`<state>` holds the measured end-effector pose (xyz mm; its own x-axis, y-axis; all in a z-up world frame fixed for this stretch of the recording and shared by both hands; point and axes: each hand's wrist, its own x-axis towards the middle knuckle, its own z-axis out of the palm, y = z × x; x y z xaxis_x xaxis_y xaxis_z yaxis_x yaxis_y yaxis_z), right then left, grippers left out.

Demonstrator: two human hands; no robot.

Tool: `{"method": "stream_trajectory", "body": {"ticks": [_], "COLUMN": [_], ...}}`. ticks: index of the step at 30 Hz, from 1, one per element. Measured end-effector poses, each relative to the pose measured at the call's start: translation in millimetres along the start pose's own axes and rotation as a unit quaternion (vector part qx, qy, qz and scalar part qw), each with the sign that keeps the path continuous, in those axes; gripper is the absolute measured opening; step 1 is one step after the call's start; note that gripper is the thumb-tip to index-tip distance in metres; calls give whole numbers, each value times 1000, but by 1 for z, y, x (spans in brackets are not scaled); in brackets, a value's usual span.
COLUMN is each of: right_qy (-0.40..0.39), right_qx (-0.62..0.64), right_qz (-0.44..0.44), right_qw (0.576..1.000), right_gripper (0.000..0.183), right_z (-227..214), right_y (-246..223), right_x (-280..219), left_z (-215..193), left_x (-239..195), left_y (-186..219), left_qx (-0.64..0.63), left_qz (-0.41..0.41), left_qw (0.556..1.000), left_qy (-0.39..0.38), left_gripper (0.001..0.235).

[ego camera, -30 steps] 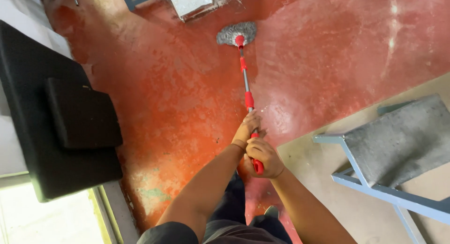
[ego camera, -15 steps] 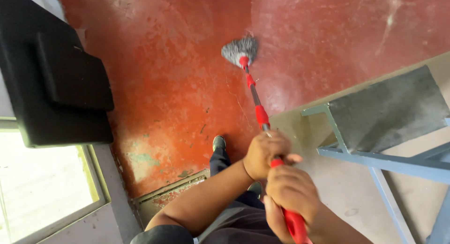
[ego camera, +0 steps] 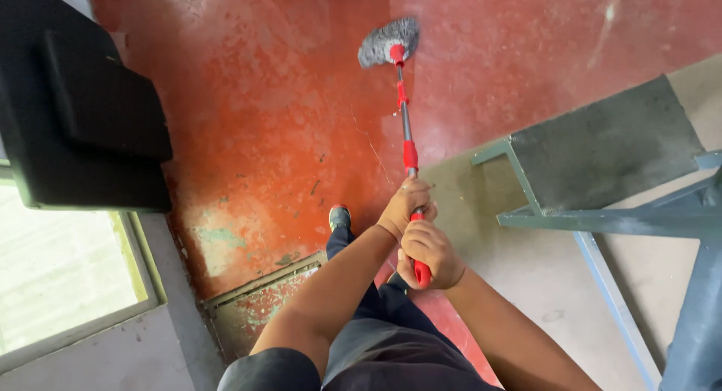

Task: The person mops a red floor using a red and silver mop with a grey head. They move the mop back and forth across the floor, cleaning around a metal step stool and a black bench.

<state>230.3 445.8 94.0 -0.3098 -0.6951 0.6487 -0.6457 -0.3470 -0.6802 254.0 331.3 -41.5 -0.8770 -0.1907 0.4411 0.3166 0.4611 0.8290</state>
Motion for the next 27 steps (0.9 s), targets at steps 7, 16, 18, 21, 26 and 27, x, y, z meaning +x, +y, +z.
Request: {"method": "stream_trajectory", "body": {"ticks": [7, 16, 18, 21, 26, 27], "right_qy": [17, 34, 39, 37, 16, 17], "right_qx": [34, 0, -4, -23, -84, -87], "right_qz": [49, -18, -41, -39, -17, -15], "right_qw": [998, 999, 998, 998, 996, 996], "right_gripper": [22, 25, 27, 27, 20, 20], "right_z": [-47, -25, -10, 24, 75, 77], "right_y": [-122, -122, -100, -37, 22, 15], "right_x": [52, 44, 29, -18, -86, -81], "left_z": [-6, -11, -9, -22, -52, -28], "left_x": [16, -1, -8, 13, 55, 15], "left_y": [143, 172, 134, 101, 114, 59], "left_qx": [69, -32, -29, -22, 288, 287], "left_qz": [10, 10, 5, 14, -225, -222], "left_qw": [995, 994, 993, 998, 762, 761], "left_qy": [67, 106, 118, 55, -535, -537], "left_gripper": [47, 51, 52, 46, 27, 27]}}
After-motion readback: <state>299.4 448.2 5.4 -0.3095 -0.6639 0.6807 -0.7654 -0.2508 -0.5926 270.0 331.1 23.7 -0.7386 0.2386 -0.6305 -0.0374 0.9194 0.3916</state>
